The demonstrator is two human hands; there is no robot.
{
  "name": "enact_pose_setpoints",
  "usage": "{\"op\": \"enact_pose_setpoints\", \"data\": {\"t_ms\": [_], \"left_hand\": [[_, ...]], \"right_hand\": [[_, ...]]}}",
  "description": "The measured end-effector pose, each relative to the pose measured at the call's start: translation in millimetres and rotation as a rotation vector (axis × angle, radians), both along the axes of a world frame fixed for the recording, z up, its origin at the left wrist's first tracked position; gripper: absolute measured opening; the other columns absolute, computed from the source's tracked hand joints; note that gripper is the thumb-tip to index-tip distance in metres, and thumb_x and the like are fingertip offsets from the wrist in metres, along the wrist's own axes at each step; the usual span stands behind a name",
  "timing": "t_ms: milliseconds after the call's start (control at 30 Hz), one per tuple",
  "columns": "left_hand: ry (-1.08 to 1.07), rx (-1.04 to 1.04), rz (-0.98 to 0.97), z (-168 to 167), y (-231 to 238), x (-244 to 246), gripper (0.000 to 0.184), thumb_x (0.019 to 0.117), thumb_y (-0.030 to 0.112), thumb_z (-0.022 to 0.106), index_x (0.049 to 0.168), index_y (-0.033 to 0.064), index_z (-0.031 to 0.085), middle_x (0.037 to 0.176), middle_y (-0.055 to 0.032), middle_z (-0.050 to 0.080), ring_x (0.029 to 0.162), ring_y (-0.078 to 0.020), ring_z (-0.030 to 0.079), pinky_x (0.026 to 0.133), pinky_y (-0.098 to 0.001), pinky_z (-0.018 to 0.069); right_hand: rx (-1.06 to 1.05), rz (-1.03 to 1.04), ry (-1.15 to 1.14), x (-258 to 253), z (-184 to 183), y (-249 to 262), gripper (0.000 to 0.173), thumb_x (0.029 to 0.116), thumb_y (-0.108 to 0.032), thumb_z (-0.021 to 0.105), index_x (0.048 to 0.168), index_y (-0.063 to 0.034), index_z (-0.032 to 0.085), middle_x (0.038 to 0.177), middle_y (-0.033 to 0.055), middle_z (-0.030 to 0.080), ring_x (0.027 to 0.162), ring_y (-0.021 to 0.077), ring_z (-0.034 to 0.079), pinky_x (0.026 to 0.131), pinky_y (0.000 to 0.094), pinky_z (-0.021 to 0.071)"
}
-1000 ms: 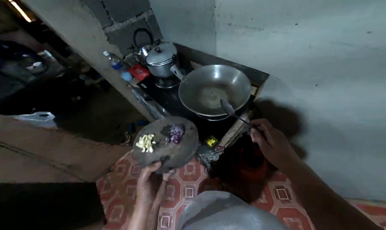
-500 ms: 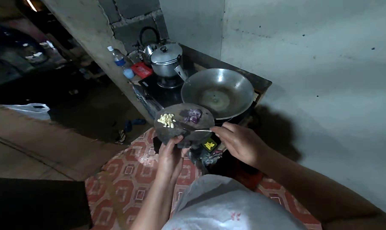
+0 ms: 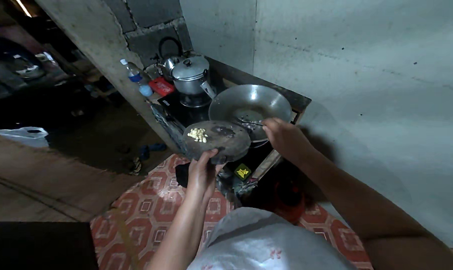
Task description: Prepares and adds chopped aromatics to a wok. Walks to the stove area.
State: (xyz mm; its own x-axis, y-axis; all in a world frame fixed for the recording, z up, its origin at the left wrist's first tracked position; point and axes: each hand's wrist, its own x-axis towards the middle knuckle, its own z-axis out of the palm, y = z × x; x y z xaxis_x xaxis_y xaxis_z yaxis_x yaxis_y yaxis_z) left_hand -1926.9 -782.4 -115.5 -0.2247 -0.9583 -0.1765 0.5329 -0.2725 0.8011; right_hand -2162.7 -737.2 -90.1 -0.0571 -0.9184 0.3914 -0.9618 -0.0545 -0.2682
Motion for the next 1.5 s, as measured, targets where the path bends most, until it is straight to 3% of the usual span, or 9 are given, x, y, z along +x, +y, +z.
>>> {"op": "enact_pose_setpoints", "data": {"t_ms": [200, 333, 467, 633, 767, 1000, 1133, 1267, 1500], "left_hand": [[-0.01, 0.01, -0.004, 5.3, 5.4, -2.8, 0.02, 0.0993, 0.003, 0.054, 0.119, -0.0022, 0.053, 0.097, -0.0175, 0.069, 0.084, -0.0251, 0.072, 0.073, -0.0396, 0.0638], [0.008, 0.006, -0.031, 8.7, 9.8, -2.4, 0.018, 0.0995, 0.002, 0.053, 0.117, -0.0028, 0.054, 0.096, -0.0181, 0.069, 0.081, -0.025, 0.073, 0.071, -0.0386, 0.064], [0.017, -0.002, -0.053, 12.9, 12.0, -1.4, 0.021, 0.0998, 0.001, 0.053, 0.12, -0.0023, 0.053, 0.097, -0.0179, 0.069, 0.083, -0.0253, 0.073, 0.071, -0.0386, 0.0638], [0.031, 0.002, -0.078, 13.7, 8.7, -0.6, 0.02, 0.1007, 0.002, 0.053, 0.12, -0.0015, 0.053, 0.097, -0.0174, 0.069, 0.081, -0.0246, 0.073, 0.07, -0.0384, 0.064], [0.025, 0.018, -0.088, 16.5, 2.4, -2.3, 0.02, 0.1016, 0.004, 0.053, 0.121, -0.0013, 0.053, 0.096, -0.0174, 0.069, 0.082, -0.0255, 0.072, 0.07, -0.039, 0.0638], [-0.04, 0.007, -0.134, 23.7, -1.3, -16.0, 0.024, 0.1, 0.003, 0.057, 0.124, -0.0015, 0.054, 0.097, -0.0182, 0.069, 0.081, -0.0256, 0.072, 0.068, -0.0383, 0.0635], [-0.089, 0.006, -0.165, 30.7, 0.9, -23.6, 0.026, 0.0992, 0.003, 0.058, 0.124, -0.0019, 0.053, 0.099, -0.019, 0.069, 0.082, -0.0268, 0.072, 0.068, -0.0396, 0.0632], [-0.12, 0.02, -0.171, 36.4, 0.3, -29.2, 0.029, 0.0989, 0.003, 0.058, 0.127, -0.0016, 0.053, 0.1, -0.0194, 0.069, 0.083, -0.0277, 0.072, 0.069, -0.0403, 0.0632], [-0.112, 0.008, -0.153, 37.0, -5.9, -33.6, 0.029, 0.0985, 0.004, 0.059, 0.127, -0.001, 0.053, 0.101, -0.0192, 0.069, 0.085, -0.028, 0.072, 0.072, -0.0415, 0.0634]], "right_hand": [[-0.071, 0.199, -0.016, 32.1, 10.1, 7.3, 0.022, 0.105, -0.017, 0.055, 0.114, -0.0026, 0.069, 0.094, 0.0153, 0.071, 0.078, 0.03, 0.073, 0.068, 0.0473, 0.0615], [0.236, -0.039, 0.048, 21.1, 22.5, -3.3, 0.03, 0.1097, -0.021, 0.047, 0.13, -0.004, 0.061, 0.117, 0.0208, 0.069, 0.099, 0.0406, 0.071, 0.082, 0.0578, 0.0578], [0.188, -0.056, 0.026, 27.1, 37.1, -3.5, 0.026, 0.1094, -0.021, 0.047, 0.122, -0.0042, 0.062, 0.11, 0.019, 0.069, 0.095, 0.0385, 0.071, 0.079, 0.0567, 0.0583], [0.334, -0.017, 0.032, 45.4, 44.2, -12.5, 0.032, 0.111, -0.022, 0.044, 0.132, -0.0045, 0.059, 0.119, 0.0197, 0.068, 0.107, 0.0385, 0.069, 0.09, 0.0569, 0.0561], [0.235, -0.125, 0.017, 24.1, 41.7, -11.8, 0.027, 0.1093, -0.019, 0.047, 0.124, -0.0023, 0.062, 0.114, 0.0222, 0.068, 0.104, 0.0417, 0.069, 0.087, 0.0601, 0.0562], [0.031, 0.191, -0.083, 77.5, 59.6, 14.5, 0.025, 0.1084, -0.021, 0.049, 0.122, -0.0053, 0.064, 0.102, 0.0144, 0.07, 0.088, 0.0302, 0.072, 0.076, 0.0507, 0.0599], [0.258, 0.053, -0.102, 76.4, 57.1, -0.3, 0.03, 0.1104, -0.021, 0.046, 0.132, -0.0044, 0.059, 0.117, 0.019, 0.069, 0.103, 0.0363, 0.071, 0.088, 0.0552, 0.0573], [0.231, -0.089, -0.136, 36.3, 36.6, -11.7, 0.03, 0.1099, -0.018, 0.046, 0.129, -0.0006, 0.059, 0.115, 0.023, 0.069, 0.106, 0.0409, 0.069, 0.091, 0.0583, 0.0558], [-0.026, 0.242, -0.296, 37.6, 43.3, 22.4, 0.021, 0.1069, -0.015, 0.051, 0.115, -0.002, 0.066, 0.086, 0.0107, 0.069, 0.074, 0.0203, 0.067, 0.071, 0.0406, 0.058]]}}
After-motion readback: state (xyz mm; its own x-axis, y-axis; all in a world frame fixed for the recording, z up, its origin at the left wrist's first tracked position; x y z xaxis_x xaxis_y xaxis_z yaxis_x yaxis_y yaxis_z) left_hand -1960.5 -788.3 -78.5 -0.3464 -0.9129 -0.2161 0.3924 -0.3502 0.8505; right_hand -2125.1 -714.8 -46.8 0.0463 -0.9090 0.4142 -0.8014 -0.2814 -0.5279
